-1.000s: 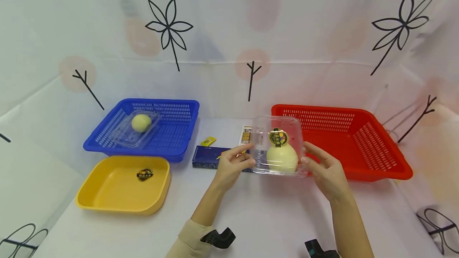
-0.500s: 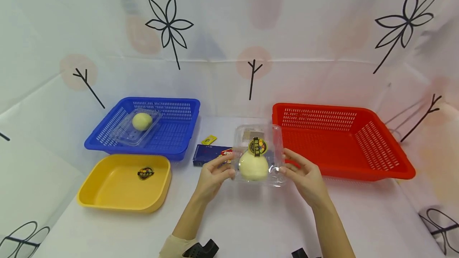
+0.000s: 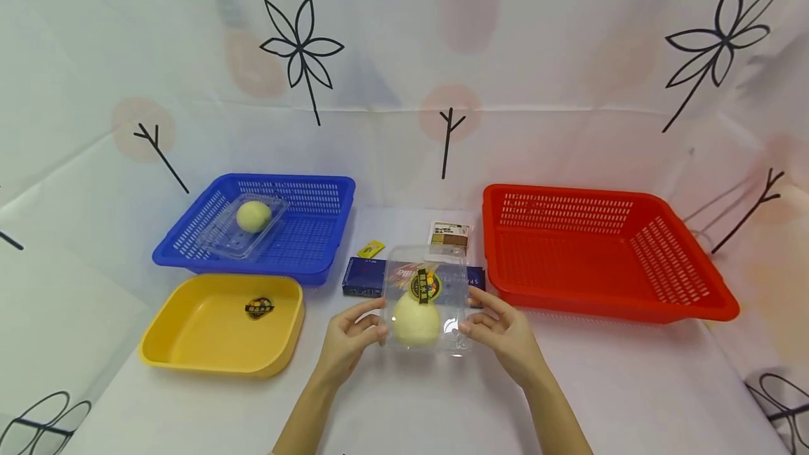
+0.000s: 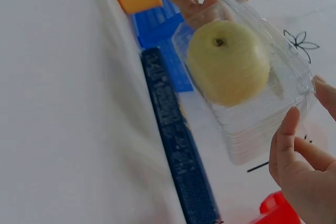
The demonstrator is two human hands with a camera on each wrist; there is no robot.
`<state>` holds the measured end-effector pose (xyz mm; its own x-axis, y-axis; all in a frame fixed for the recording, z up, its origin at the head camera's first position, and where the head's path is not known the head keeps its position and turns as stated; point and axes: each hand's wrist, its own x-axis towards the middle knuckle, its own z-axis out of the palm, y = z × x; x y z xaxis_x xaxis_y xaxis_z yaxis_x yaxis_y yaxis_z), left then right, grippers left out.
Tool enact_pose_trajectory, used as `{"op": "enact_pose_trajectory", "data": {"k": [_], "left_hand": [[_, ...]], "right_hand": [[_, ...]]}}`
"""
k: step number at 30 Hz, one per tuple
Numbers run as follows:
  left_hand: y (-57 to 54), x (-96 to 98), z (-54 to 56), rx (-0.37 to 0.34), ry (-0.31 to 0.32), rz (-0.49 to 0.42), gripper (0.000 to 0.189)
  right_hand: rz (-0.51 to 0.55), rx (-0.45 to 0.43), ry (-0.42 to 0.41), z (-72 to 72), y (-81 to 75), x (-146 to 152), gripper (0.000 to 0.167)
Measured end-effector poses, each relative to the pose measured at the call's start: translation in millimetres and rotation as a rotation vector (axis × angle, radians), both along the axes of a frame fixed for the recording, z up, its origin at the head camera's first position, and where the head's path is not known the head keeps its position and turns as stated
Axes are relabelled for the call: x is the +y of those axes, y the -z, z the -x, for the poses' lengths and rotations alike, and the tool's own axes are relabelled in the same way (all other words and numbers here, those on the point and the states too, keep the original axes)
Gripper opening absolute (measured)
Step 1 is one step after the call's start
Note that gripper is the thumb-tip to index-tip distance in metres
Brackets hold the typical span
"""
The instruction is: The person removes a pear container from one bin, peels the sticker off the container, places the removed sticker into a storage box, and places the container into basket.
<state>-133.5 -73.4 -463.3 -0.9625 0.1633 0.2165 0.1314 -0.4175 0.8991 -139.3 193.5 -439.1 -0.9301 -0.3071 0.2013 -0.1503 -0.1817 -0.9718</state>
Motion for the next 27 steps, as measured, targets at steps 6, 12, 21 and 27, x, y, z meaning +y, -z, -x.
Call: {"op": "enact_pose_trajectory", "data": {"k": [6,12,21,27], "left_hand": [[6.2,-8.9,-6.5,-0.036,-0.018,0.048,0.049],[9.7,-16.0,-12.3,-0.064,-0.027,0.110,0.051],[13.2,-21.0,-20.1,-0.055,-0.023,0.139,0.050],[13.9,-21.9,-27.0,-0.093,-0.020,0.134,0.052]], "right_hand": [[-0.035,-0.020,0.005,-4.0,10.5,-8,0.053],[-0.073,-0.025,-0.010,-7.5,21.1,-14,0.059],[-0.060,-0.024,-0.031,-15.2,29.7,-19,0.063],[-0.103,-0.059,-0.034,-18.9,29.8,-20,0.066]]}}
